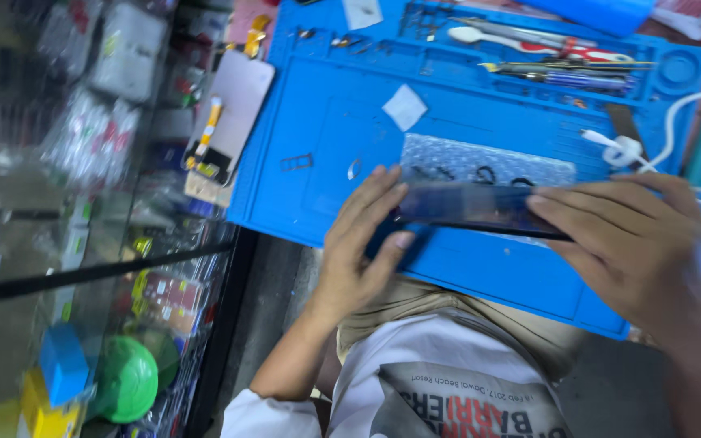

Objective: The person tests a new phone screen by touching icons and menus, then installs a sim tray and attaches the back cover of the device.

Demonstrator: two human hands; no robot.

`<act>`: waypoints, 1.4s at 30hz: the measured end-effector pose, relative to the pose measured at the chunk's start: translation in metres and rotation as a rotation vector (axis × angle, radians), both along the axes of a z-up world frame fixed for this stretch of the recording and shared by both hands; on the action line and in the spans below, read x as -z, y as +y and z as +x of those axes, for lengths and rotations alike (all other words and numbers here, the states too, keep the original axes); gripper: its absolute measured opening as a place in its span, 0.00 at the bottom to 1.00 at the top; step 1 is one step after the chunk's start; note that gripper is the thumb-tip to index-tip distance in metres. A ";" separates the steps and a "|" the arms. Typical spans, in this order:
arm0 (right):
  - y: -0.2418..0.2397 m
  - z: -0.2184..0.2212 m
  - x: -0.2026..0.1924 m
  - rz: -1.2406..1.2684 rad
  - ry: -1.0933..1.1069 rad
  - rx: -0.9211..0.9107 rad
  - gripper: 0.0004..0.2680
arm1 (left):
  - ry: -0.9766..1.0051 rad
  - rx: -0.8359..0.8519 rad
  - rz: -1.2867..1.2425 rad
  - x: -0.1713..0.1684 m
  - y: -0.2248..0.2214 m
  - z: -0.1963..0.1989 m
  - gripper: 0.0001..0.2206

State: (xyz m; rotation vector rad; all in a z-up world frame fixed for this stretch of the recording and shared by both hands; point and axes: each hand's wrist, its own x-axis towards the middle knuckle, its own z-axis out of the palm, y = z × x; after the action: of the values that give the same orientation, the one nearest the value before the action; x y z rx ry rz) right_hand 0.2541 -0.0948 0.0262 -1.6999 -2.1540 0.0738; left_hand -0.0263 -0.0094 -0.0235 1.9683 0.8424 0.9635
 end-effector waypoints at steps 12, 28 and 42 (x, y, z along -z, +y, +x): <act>-0.051 0.017 0.053 0.045 -0.132 0.170 0.13 | 0.519 -0.348 0.335 -0.012 0.065 -0.066 0.16; 0.012 -0.035 0.018 -0.262 -0.008 0.300 0.34 | 0.774 0.049 0.147 -0.029 0.114 -0.065 0.07; -0.021 -0.003 0.078 -0.452 1.856 0.253 0.30 | -0.852 0.133 -1.040 0.035 0.009 0.073 0.07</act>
State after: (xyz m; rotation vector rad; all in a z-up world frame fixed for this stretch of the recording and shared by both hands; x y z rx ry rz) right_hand 0.2510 -0.1160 -0.0515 -1.0324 -0.4919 1.4387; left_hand 0.0466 -0.0006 -0.0586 0.6126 0.5103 0.8863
